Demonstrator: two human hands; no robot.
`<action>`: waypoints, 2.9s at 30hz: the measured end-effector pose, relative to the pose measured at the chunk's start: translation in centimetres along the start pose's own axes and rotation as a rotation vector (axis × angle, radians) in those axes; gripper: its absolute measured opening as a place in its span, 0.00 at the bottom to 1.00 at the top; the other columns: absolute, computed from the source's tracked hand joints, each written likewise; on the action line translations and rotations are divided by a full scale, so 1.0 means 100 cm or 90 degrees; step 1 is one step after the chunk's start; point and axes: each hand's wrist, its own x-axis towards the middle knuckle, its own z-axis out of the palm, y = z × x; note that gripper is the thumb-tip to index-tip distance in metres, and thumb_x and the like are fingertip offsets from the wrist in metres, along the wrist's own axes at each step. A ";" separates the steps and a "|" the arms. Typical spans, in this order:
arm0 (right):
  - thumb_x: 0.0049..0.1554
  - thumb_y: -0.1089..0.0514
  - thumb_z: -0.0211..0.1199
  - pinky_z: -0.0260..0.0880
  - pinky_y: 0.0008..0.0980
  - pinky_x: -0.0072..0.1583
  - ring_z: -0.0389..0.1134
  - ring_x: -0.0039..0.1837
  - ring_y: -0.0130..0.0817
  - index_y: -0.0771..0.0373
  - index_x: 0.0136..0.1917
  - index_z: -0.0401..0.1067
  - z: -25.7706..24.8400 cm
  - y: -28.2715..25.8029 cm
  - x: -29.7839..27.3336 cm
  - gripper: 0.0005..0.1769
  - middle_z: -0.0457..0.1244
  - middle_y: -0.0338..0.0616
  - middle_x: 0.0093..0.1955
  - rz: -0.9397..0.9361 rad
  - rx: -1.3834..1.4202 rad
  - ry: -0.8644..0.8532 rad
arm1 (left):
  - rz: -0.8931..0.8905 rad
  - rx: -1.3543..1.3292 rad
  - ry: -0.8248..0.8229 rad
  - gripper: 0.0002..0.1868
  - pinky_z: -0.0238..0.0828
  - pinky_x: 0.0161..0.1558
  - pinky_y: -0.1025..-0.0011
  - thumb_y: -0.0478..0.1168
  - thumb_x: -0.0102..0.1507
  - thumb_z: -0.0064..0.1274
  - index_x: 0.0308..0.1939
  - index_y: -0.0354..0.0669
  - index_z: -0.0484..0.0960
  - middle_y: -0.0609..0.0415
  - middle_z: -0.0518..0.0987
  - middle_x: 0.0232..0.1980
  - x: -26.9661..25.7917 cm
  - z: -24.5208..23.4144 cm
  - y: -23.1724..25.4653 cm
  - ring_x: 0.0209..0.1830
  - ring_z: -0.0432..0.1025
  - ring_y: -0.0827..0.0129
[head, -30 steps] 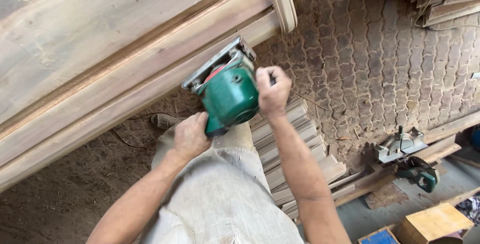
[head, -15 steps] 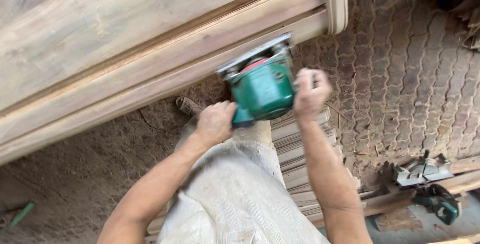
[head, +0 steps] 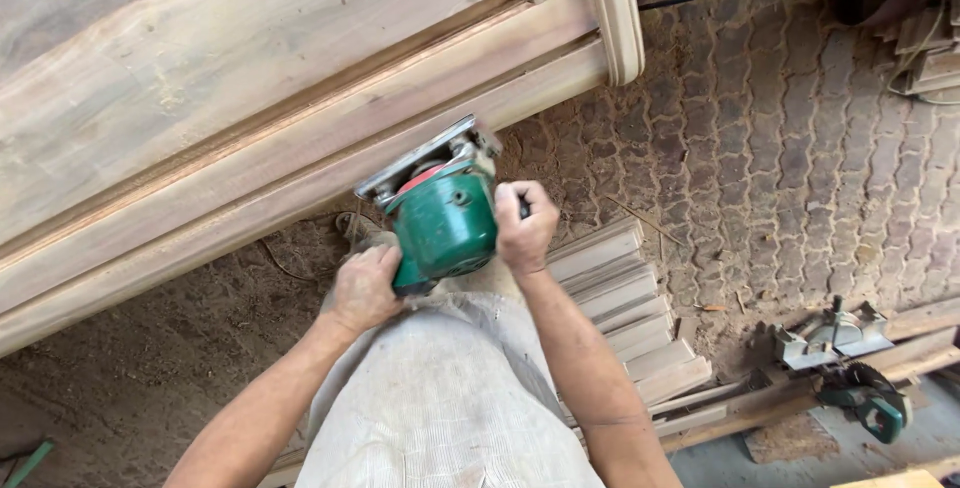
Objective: Sanding the surface and edges of a wooden door using an electric sander and a hand sanding block.
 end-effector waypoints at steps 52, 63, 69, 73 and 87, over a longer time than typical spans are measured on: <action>0.61 0.56 0.56 0.55 0.22 0.32 0.58 0.28 0.29 0.58 0.32 0.63 -0.059 0.013 0.073 0.15 0.56 0.44 0.25 0.069 0.192 0.113 | 0.113 0.019 0.070 0.13 0.71 0.35 0.63 0.44 0.53 0.49 0.42 0.54 0.72 0.59 0.74 0.34 0.093 -0.036 0.085 0.35 0.76 0.61; 0.57 0.56 0.58 0.57 0.20 0.30 0.59 0.27 0.23 0.56 0.30 0.69 0.089 0.042 -0.092 0.13 0.60 0.37 0.23 0.104 0.199 0.102 | 0.113 0.095 0.060 0.10 0.71 0.36 0.64 0.49 0.58 0.47 0.40 0.55 0.76 0.59 0.77 0.34 -0.065 -0.015 -0.093 0.37 0.77 0.63; 0.58 0.57 0.59 0.63 0.24 0.31 0.61 0.29 0.24 0.57 0.35 0.74 0.159 0.008 -0.179 0.10 0.62 0.39 0.25 0.115 0.210 0.058 | 0.052 0.088 0.001 0.16 0.75 0.43 0.65 0.50 0.51 0.56 0.41 0.53 0.75 0.57 0.76 0.35 -0.143 -0.061 -0.168 0.41 0.78 0.62; 0.58 0.59 0.62 0.65 0.23 0.30 0.63 0.27 0.23 0.60 0.33 0.73 0.169 -0.032 -0.195 0.11 0.63 0.39 0.23 0.091 0.192 0.029 | 0.014 0.071 -0.018 0.19 0.76 0.42 0.63 0.49 0.49 0.59 0.42 0.52 0.74 0.57 0.76 0.33 -0.167 -0.074 -0.185 0.40 0.79 0.59; 0.59 0.59 0.58 0.60 0.22 0.30 0.59 0.27 0.22 0.60 0.33 0.73 0.047 0.003 -0.042 0.13 0.62 0.39 0.23 0.049 0.185 0.123 | 0.126 0.015 -0.003 0.25 0.77 0.40 0.64 0.62 0.51 0.58 0.41 0.52 0.73 0.56 0.77 0.34 -0.019 -0.007 -0.064 0.41 0.79 0.62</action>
